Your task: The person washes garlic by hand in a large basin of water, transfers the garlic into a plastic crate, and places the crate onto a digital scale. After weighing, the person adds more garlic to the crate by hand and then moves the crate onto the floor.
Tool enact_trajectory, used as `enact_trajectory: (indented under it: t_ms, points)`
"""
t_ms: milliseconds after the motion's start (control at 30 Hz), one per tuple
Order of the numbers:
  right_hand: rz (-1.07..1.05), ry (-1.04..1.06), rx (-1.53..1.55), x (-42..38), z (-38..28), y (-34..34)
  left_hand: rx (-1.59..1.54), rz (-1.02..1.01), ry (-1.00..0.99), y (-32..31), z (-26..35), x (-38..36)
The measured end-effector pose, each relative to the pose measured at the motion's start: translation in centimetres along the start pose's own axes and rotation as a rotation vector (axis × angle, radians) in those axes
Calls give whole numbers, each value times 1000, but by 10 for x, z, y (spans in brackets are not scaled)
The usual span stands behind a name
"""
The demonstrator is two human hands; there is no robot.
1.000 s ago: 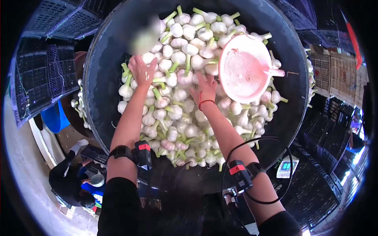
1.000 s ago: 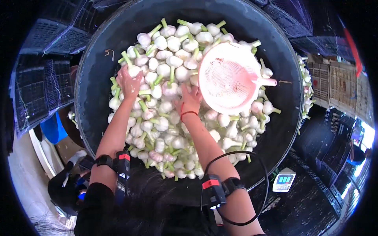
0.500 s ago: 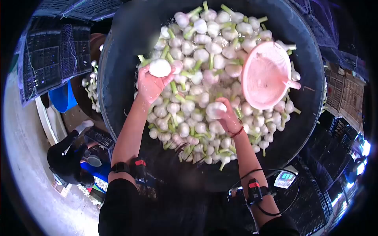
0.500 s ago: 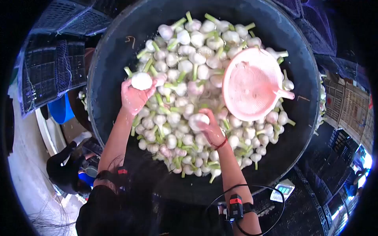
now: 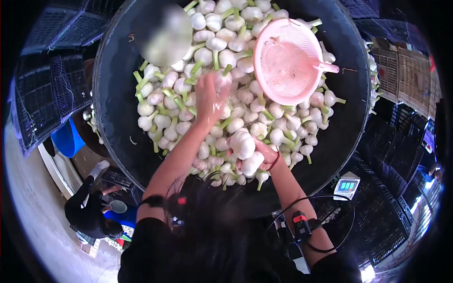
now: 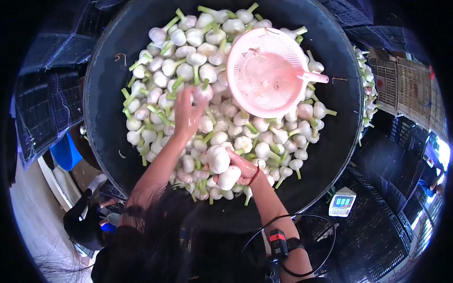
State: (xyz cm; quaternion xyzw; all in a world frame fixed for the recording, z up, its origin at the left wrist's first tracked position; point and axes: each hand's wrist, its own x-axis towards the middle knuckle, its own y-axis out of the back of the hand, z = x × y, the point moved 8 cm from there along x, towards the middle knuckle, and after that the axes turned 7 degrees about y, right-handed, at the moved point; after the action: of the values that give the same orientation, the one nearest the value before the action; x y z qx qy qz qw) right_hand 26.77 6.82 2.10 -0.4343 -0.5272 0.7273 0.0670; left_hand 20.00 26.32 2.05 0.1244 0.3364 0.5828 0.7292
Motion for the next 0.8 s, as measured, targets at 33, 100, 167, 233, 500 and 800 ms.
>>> enact_trajectory:
  t_ms: [33,100,167,233,500,800]
  points:
    - [23,47,11,-3,-4,1,2,-1,-13,-11,-1,12]
    - [41,98,11,-9,-13,8,471,239,-117,-25,2,23]
    - [26,125,127,-15,-14,17,337,169,-53,-27,-21,29]
    - [6,179,179,-28,-27,12,47,177,83,-11,-28,27]
    - [-288,336,749,-71,-23,17,488,-258,-214,-116,-43,119]
    - [-225,467,593,-156,27,20,-1213,-876,989,-74,-62,-129]
